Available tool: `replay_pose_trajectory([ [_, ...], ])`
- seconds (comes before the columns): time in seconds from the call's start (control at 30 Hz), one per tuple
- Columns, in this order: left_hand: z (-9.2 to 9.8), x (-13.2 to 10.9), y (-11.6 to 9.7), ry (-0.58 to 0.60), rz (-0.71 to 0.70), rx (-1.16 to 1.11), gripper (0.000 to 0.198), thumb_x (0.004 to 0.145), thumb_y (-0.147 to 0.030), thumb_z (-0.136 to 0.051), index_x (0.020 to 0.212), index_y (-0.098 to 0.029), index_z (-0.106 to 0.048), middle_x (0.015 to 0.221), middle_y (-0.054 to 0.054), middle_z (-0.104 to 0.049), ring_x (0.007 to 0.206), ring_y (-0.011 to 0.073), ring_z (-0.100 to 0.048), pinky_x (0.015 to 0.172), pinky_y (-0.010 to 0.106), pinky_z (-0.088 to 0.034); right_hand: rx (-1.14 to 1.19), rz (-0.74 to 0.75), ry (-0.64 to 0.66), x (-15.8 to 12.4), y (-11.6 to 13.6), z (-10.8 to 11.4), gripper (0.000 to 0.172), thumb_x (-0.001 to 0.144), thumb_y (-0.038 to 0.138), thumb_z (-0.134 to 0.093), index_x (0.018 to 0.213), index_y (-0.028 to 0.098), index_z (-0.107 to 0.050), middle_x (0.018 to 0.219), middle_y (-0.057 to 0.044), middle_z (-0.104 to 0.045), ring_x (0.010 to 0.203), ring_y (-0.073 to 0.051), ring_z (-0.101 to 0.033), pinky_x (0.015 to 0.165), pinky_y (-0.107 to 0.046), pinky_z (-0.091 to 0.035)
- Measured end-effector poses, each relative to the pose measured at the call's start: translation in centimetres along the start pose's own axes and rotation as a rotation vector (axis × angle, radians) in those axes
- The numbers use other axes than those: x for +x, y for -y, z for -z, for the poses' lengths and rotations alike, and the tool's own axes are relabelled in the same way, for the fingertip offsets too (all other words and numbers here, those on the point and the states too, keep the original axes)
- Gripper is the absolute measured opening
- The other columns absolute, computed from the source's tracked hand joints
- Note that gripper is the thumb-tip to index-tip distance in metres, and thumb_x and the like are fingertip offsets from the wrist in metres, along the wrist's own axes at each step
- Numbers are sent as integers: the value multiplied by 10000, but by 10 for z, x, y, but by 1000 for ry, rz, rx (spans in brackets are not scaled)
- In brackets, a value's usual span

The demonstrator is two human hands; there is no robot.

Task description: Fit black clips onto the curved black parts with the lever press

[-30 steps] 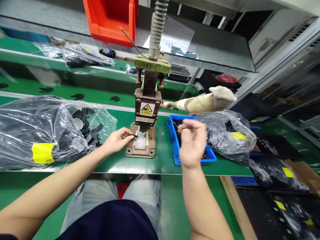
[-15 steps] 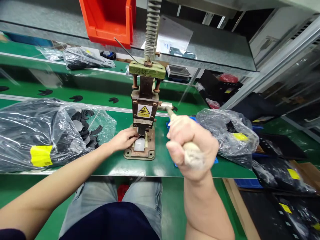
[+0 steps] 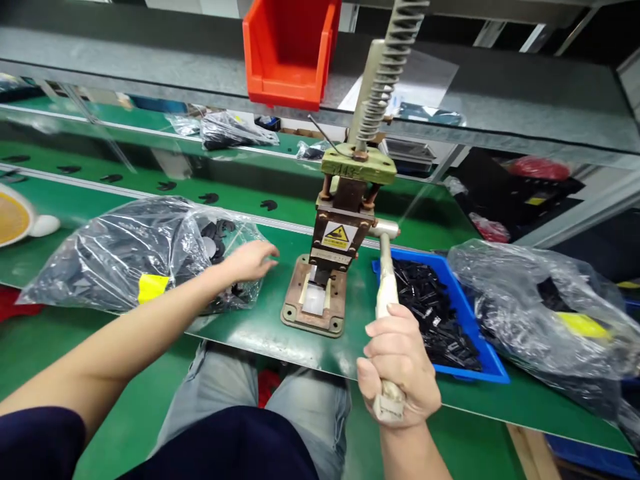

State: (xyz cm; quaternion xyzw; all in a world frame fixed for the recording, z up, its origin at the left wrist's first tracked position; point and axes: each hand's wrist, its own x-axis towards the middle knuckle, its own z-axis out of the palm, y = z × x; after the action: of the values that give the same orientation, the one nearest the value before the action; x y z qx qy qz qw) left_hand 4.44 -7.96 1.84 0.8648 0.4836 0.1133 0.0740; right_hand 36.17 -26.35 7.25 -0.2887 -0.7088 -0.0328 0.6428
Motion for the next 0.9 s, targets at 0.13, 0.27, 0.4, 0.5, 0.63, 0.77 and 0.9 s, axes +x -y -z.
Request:
replay_pose_trajectory([
  [0.13, 28, -5, 64, 227, 324, 280, 421, 894, -464, -658, 1184, -165, -721, 1225, 203, -749, 1227, 403, -653, 1031, 480, -492, -11, -8, -16, 0, 0, -1, 187, 738, 82, -691, 652, 206, -581, 688, 39, -652, 758, -198, -688, 965, -590, -562],
  [0.27, 23, -7, 91, 356, 433, 267, 523, 770, -529, -775, 1160, -186, -711, 1206, 209, -758, 1184, 397, -677, 993, 429, -493, -11, -6, -38, -1, -1, -3, 178, 732, 89, -688, 660, 215, -586, 682, 39, -652, 745, -200, -680, 960, -590, -557],
  [0.4, 10, -5, 92, 366, 363, 134, 361, 755, -413, -779, 1046, -222, -684, 1052, 119, -782, 976, 309, -725, 826, 330, -493, -13, -12, -34, -2, -2, -2, 173, 734, 120, -702, 661, 232, -592, 663, 39, -644, 725, -204, -675, 955, -588, -564],
  [0.5, 10, -2, 85, 314, 278, 28, 200, 781, -378, -743, 869, -234, -636, 831, 52, -730, 820, 259, -692, 731, 307, -454, -20, -15, -37, -2, -1, -3, 169, 731, 122, -693, 662, 238, -592, 655, 46, -643, 717, -200, -675, 957, -582, -569],
  [0.63, 10, 1, 61, 160, 178, -156, 208, 847, -412, -681, 803, -232, -586, 747, 14, -660, 733, 215, -636, 692, 304, -431, -16, -12, -47, -2, 0, -5, 170, 732, 107, -679, 657, 228, -586, 650, 48, -638, 716, -189, -674, 968, -579, -562],
  [0.77, -2, 2, 23, 112, 211, -591, 288, 878, -482, -667, 792, -220, -584, 725, 4, -664, 700, 197, -653, 675, 307, -480, -9, -2, -67, -1, 1, -7, 175, 747, 108, -673, 654, 217, -573, 647, 40, -629, 714, -186, -661, 959, -583, -555],
  [0.9, -20, 4, -14, 154, 245, -1056, 447, 810, -561, -785, 718, -212, -523, 666, -5, -655, 671, 171, -673, 637, 276, -506, -23, -24, -62, -2, 3, -7, 175, 768, 122, -670, 666, 223, -571, 651, 41, -625, 726, -187, -659, 966, -593, -555],
])
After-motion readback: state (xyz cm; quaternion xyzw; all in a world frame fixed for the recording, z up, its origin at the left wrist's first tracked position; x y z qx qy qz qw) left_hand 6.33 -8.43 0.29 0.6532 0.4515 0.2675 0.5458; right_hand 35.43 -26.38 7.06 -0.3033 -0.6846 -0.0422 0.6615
